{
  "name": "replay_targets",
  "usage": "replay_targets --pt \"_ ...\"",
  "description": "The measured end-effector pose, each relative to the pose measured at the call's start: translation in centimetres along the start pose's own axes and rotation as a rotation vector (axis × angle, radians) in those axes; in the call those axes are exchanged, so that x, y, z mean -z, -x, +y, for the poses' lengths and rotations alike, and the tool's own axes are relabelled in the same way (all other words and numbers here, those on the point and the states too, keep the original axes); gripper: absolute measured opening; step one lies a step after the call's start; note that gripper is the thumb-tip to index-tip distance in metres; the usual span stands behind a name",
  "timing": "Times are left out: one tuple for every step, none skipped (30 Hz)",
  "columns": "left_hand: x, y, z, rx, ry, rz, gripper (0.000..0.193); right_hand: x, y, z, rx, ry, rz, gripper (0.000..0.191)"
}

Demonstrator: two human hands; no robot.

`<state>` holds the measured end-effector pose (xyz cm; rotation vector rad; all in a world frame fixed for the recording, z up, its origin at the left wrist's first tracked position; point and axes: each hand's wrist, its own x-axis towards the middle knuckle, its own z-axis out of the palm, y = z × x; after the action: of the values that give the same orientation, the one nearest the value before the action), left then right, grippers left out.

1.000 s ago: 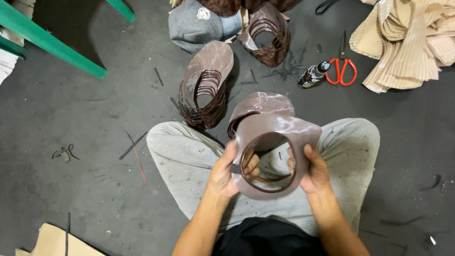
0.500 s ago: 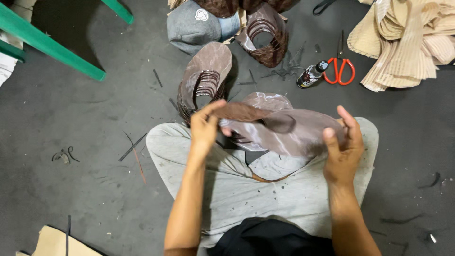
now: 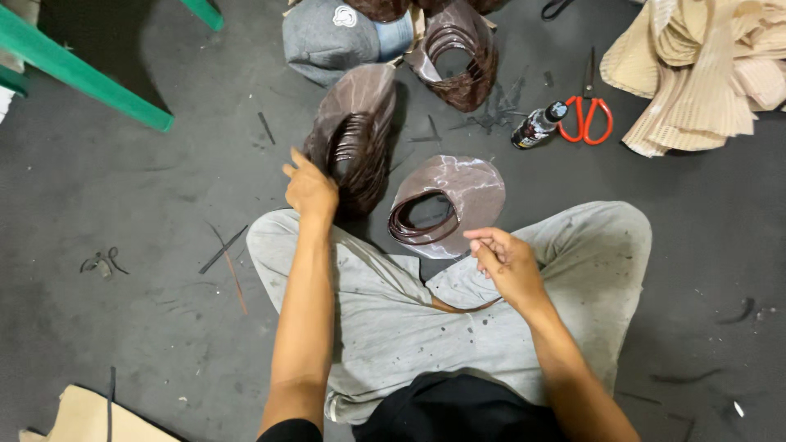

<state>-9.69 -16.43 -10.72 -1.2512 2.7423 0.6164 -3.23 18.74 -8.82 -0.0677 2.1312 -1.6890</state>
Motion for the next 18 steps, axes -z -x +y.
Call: replay_targets --pt "0.5 0.4 0.0 -0.117 0.054 0.155 0.081 -0.5 -0.3 0.1 0.015 -0.004 -0.014 0.023" --pt "0.7 1.2 0.0 -0.234 0.109 0.309 0.072 -0.8 -0.6 0.4 0.029 -0.007 -0.026 0.022" --pt "0.7 2.3 -0.1 -0.351 0.163 0.463 0.064 -1.1 -0.9 0.6 0.036 -0.002 -0.025 0.022" --pt "0.3 3.6 -0.2 -0.438 0.213 0.48 0.051 -1.3 -1.2 0.8 0.043 0.005 -0.023 0.022" --pt "-0.4 4.9 -0.4 -0.524 0.263 0.496 0.038 -1.5 -1.7 1.1 0.049 0.012 -0.022 0.023" --pt "-1.7 6.2 -0.3 -0.537 0.348 0.357 0.03 -1.7 -2.3 1.4 0.045 0.018 -0.021 0.023" --pt "-3.2 7.0 -0.2 -0.549 0.43 0.214 0.024 -2.0 -3.1 1.7 0.039 0.024 -0.02 0.024" --pt "-4.9 7.7 -0.3 -0.586 0.429 0.134 0.033 -2.1 -3.7 2.1 0.032 0.033 -0.018 0.025" --pt "-6.3 7.7 -0.7 -0.622 0.427 0.054 0.042 -2.4 -4.2 2.5 0.063 0.106 -0.01 0.03" --pt "-7.4 7.2 -1.2 -0.561 0.406 -0.039 0.039 -2.8 -4.8 3.0 0.094 0.181 0.0 0.035" --pt "-8.5 6.9 -1.7 -0.497 0.388 -0.134 0.036 -2.9 -5.0 3.6 0.121 0.26 0.009 0.041" --pt "-9.2 6.6 -2.2 -0.432 0.367 -0.224 0.034 -3.0 -5.2 4.2 0.1 0.282 -0.016 0.041" --pt "-9.7 6.2 -2.5 -0.438 0.359 -0.239 0.032 -3.4 -5.5 4.9 0.086 0.298 -0.042 0.042" --pt "-9.8 6.1 -2.6 -0.444 0.347 -0.255 0.031 -3.6 -5.7 5.6 0.072 0.311 -0.068 0.043" --pt "-9.6 6.1 -2.6 -0.451 0.334 -0.274 0.029 -3.6 -5.8 6.3 0.075 0.325 -0.071 0.041" --pt "-9.1 6.5 -2.4 -0.461 0.268 -0.234 0.025 -3.6 -5.9 7.0 0.077 0.34 -0.071 0.04" --pt "-8.5 7.2 -1.9 -0.473 0.203 -0.193 0.021 -3.3 -6.1 7.6 0.079 0.356 -0.068 0.038" --pt "-7.7 7.9 -1.2 -0.489 0.139 -0.15 0.018 -2.9 -6.3 8.2 0.091 0.304 -0.016 0.039"
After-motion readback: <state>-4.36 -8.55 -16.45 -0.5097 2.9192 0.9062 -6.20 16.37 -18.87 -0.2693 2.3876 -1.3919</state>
